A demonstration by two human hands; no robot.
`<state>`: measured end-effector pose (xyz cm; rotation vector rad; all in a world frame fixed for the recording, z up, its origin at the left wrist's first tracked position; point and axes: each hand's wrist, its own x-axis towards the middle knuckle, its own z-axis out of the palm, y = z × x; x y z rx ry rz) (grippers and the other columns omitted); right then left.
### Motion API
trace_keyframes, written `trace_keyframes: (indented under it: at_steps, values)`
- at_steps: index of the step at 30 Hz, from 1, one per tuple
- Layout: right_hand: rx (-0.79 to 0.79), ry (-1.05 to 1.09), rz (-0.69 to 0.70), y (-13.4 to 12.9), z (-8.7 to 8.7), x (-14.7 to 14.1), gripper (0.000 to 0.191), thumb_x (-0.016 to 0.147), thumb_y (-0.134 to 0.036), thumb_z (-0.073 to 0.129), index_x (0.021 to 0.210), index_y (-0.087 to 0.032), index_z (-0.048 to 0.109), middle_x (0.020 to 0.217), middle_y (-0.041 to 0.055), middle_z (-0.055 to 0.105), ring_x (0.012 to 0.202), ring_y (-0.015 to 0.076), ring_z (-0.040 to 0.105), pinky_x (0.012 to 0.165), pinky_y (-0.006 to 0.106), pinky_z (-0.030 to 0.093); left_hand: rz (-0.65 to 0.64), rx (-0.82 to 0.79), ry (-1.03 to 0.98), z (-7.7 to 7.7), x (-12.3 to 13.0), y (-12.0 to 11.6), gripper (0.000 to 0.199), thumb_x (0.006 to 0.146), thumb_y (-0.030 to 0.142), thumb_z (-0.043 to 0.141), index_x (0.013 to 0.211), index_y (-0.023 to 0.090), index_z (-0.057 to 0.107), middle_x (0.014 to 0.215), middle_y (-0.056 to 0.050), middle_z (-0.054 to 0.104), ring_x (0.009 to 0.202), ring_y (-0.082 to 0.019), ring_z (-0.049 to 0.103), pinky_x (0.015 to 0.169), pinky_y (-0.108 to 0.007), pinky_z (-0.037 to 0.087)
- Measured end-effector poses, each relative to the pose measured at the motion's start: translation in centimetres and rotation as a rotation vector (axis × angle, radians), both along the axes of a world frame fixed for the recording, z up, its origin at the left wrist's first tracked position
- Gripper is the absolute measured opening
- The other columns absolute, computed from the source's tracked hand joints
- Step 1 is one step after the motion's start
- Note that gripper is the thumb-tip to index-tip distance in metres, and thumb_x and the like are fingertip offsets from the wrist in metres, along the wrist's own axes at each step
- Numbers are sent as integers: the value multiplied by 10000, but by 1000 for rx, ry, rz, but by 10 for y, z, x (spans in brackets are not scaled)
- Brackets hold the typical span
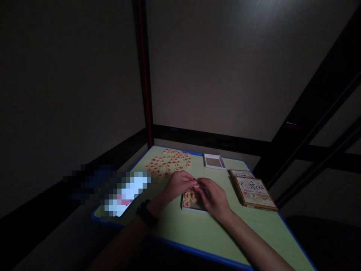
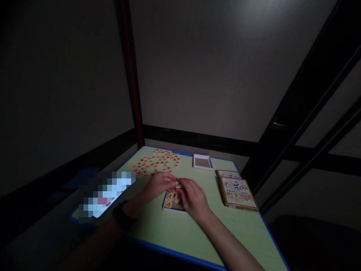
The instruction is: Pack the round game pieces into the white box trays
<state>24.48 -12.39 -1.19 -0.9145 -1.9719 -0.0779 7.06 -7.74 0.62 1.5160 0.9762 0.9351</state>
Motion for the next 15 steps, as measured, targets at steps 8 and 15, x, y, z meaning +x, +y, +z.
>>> trace_keyframes:
  at_steps: [8,15]
  values:
    - [-160,-9,55,-12,7,-4,183,951,-265,523,1109,-222,605,1021,87,721,913,209,682,827,341,558,11,215,309,10,-20,-5,346,910,360,467,737,147,677,727,-34,725,682,-142,658,635,-232,477]
    - [-299,-146,245,-24,5,-11,97,932,-218,555,987,-212,635,965,71,724,905,207,671,812,325,537,223,376,768,3,-22,-14,408,950,308,416,638,157,632,649,-32,664,619,-128,546,580,-250,307]
